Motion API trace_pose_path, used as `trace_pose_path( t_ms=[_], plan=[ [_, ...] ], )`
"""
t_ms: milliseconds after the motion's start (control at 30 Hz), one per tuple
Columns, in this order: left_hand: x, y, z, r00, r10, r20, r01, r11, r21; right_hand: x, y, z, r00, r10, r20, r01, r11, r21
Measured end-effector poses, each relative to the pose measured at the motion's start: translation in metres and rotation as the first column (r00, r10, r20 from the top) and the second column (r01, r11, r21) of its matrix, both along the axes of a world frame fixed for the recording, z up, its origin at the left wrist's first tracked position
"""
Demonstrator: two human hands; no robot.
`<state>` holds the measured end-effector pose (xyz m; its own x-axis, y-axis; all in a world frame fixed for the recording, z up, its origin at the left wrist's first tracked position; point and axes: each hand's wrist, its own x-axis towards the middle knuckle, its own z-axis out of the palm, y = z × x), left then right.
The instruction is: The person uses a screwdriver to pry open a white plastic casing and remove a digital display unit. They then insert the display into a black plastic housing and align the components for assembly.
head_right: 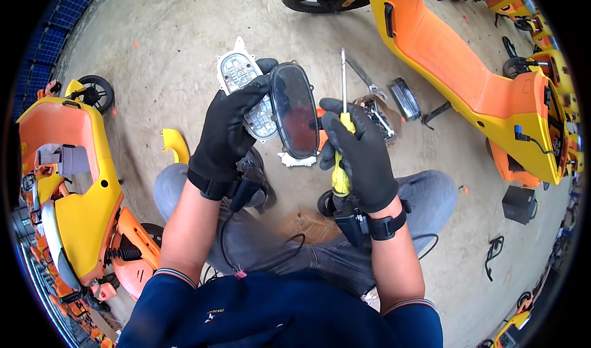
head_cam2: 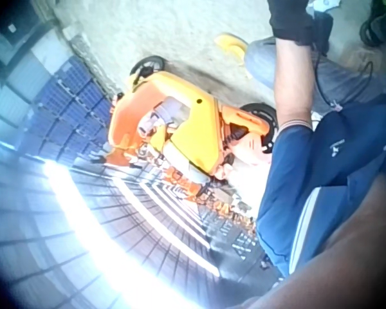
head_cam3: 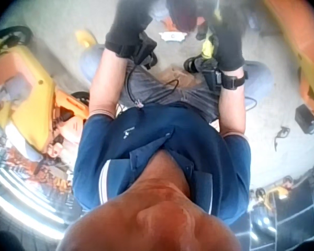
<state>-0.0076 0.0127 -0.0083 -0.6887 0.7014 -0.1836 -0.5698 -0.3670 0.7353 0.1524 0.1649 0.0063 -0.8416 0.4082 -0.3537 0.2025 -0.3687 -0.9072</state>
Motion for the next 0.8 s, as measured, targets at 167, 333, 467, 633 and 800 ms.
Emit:
trace_pose_path(
  t_ms=[167,333,467,633,800],
  plan=[
    [-0.002,0.000,-0.003,0.999,-0.029,-0.023,0.030,0.999,0.018,0.002,0.004,0.001,0.999,-0.025,-0.037,0.028,0.996,0.079],
    [-0.003,-0.005,-0.012,0.998,-0.047,-0.051,0.052,0.994,0.092,0.001,0.003,0.003,1.000,-0.022,-0.004,0.022,0.996,0.083],
    [-0.004,-0.008,-0.019,0.793,0.002,-0.609,-0.070,0.994,-0.089,0.005,-0.006,0.005,0.998,-0.051,0.020,0.047,0.985,0.167],
    [-0.002,-0.007,-0.019,0.763,0.072,-0.642,-0.155,0.985,-0.074,0.010,-0.009,0.004,0.997,-0.028,0.069,0.016,0.986,0.166],
    [-0.006,-0.010,-0.022,0.663,0.023,-0.748,-0.189,0.972,-0.138,0.014,-0.004,-0.002,0.996,0.002,0.086,-0.008,0.998,0.068]
  ],
)
